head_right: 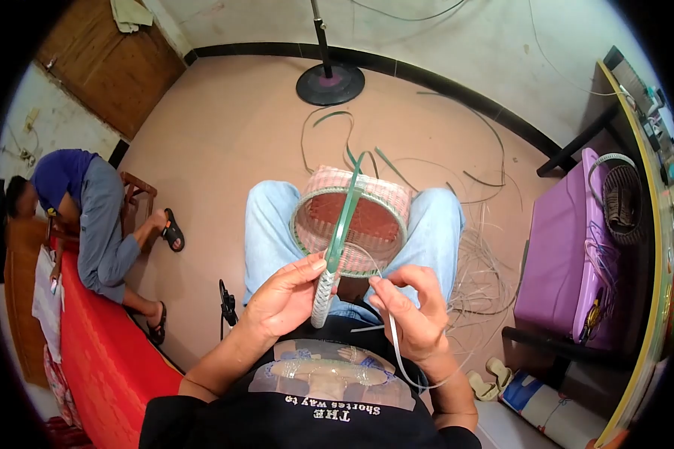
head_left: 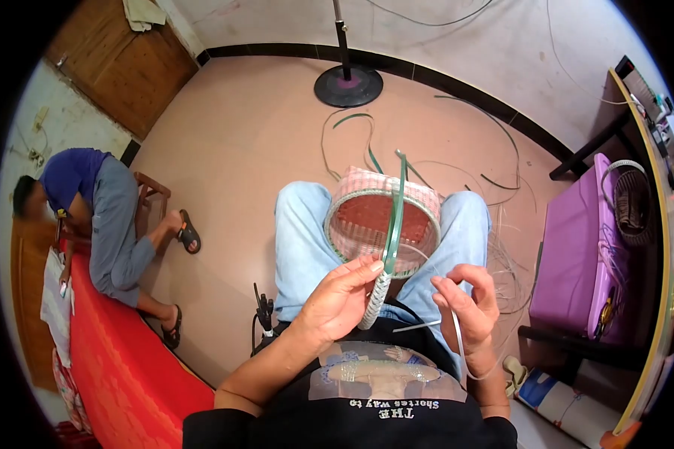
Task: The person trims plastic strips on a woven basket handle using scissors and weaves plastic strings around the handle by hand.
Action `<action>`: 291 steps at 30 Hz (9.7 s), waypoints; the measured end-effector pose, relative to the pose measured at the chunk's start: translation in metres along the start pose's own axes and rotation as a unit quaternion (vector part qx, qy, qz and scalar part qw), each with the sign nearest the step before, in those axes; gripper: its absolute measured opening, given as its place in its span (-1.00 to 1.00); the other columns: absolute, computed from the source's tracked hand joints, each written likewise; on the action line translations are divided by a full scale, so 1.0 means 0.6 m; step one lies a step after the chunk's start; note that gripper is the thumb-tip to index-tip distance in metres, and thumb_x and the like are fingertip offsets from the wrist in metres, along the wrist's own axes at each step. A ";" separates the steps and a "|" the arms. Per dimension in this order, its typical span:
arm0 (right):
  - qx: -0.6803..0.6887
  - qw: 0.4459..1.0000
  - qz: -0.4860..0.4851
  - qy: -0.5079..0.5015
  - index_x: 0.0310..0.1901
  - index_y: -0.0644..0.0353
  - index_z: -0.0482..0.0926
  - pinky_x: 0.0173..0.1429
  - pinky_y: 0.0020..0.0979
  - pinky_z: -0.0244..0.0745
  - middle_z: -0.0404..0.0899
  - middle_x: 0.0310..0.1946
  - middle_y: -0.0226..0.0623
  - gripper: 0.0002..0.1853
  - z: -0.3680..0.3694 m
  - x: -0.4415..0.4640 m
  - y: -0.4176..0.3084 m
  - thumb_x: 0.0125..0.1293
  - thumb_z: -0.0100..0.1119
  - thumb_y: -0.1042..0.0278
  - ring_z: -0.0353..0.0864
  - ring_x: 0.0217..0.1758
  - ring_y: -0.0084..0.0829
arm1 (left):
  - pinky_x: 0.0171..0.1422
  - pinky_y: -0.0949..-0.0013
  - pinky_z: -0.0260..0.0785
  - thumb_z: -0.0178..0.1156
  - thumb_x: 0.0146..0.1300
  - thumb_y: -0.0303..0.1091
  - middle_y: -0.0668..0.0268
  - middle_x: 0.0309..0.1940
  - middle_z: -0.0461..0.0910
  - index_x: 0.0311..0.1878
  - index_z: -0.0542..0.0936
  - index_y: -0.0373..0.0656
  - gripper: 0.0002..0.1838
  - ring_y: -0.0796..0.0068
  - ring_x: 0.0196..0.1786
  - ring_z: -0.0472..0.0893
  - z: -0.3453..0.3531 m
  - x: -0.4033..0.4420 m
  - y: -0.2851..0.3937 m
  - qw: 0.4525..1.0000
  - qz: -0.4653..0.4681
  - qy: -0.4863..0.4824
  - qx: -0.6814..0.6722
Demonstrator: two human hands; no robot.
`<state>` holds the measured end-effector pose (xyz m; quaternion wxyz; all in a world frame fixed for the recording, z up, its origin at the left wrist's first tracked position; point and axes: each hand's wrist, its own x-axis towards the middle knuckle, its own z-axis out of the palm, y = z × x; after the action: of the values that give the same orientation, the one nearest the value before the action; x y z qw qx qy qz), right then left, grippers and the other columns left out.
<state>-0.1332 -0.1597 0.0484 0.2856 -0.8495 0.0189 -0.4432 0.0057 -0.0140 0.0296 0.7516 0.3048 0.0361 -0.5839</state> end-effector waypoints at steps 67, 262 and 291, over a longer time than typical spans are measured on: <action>0.593 0.645 0.478 -0.050 -0.10 0.26 0.43 -0.29 -0.48 0.41 0.54 -0.30 -0.25 -0.81 0.112 -0.015 -0.009 0.33 0.13 0.38 0.54 -0.34 -0.49 | 0.31 0.11 0.18 0.00 0.37 -0.22 0.28 -0.53 0.43 -0.52 0.43 -0.19 -0.65 0.42 -0.31 0.47 -0.043 -0.078 0.133 0.981 0.184 -0.041 -0.042; 0.203 0.591 0.684 0.377 -0.37 0.37 0.44 -0.02 -0.17 0.67 0.51 -0.46 -0.15 -0.97 -0.523 -0.332 0.527 0.16 0.01 0.66 0.58 -0.36 -0.29 | 0.19 0.27 0.28 0.10 0.34 -0.27 0.34 -0.35 0.46 -0.19 0.51 -0.16 -0.84 0.39 -0.11 0.47 -0.006 -0.028 0.127 0.933 0.338 -0.122 0.000; 0.156 0.979 0.133 -0.005 -0.22 0.33 0.55 -0.28 -0.48 0.47 0.56 -0.36 -0.21 -0.82 0.093 0.010 0.022 0.12 0.24 0.67 0.56 -0.35 -0.41 | -0.41 0.53 0.25 0.17 0.31 -0.35 0.36 -0.60 0.45 -0.23 0.56 -0.37 -0.79 0.59 -0.55 0.39 0.018 -0.029 0.112 0.884 0.430 0.149 0.108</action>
<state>-0.0841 -0.1462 0.0212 0.4708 -0.7868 0.0611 -0.3945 0.0572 0.0043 0.0734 0.8770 0.4533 -0.0502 -0.1513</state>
